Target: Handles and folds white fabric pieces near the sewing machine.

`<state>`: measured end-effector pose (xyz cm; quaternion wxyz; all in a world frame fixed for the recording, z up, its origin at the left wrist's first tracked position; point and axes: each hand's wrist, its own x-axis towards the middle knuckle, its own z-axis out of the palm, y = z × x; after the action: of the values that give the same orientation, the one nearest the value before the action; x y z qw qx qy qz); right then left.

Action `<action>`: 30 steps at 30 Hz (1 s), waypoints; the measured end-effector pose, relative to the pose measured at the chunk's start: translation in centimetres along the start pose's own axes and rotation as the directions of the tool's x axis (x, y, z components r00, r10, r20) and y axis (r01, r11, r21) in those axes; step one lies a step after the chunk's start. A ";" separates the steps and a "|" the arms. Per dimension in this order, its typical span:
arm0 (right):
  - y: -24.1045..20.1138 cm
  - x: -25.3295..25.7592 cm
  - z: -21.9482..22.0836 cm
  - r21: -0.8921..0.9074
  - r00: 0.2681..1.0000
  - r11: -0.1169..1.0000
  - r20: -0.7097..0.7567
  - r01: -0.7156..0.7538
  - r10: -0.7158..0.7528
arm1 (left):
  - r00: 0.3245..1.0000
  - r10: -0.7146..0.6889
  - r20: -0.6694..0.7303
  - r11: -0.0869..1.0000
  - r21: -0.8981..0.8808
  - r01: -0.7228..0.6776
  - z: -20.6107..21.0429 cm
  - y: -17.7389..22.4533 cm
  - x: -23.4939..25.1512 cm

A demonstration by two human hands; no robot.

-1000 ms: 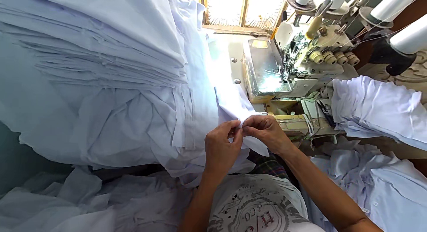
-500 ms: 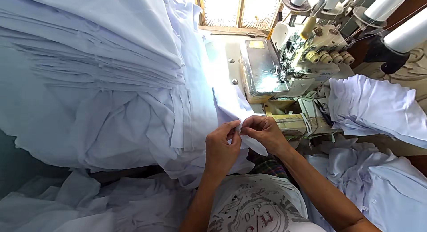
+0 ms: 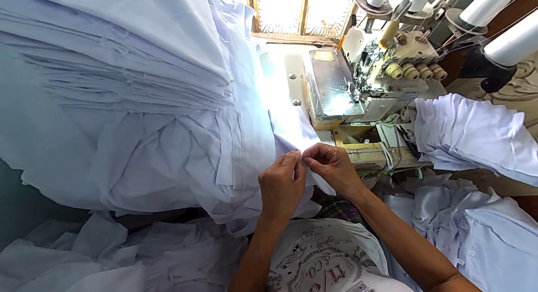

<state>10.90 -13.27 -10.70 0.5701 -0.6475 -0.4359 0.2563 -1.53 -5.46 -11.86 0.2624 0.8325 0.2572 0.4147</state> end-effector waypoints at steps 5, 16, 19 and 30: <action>0.5 0.1 -0.2 0.092 0.999 0.994 0.004 -0.052 0.052 | 0.988 -0.147 0.050 0.981 -0.119 0.152 -0.3 -1.7 0.3; -1.3 1.7 -1.0 0.561 0.903 0.774 -0.102 -0.294 0.417 | 0.925 -0.368 0.094 0.924 0.150 0.352 -2.5 -3.4 0.9; -1.4 2.0 -0.6 0.471 0.922 0.850 -0.168 -0.235 0.348 | 0.898 -0.414 0.151 0.904 -0.046 0.425 -3.0 -3.4 0.8; -4.0 -0.3 1.6 0.211 0.957 0.974 -0.291 0.075 -0.011 | 0.775 -0.497 0.391 0.435 -0.661 0.612 -0.9 0.3 1.1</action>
<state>8.35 -12.82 -7.28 0.7013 -0.6010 -0.3311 0.1933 -1.64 -4.79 -10.56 0.7234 0.5371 0.2990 0.3143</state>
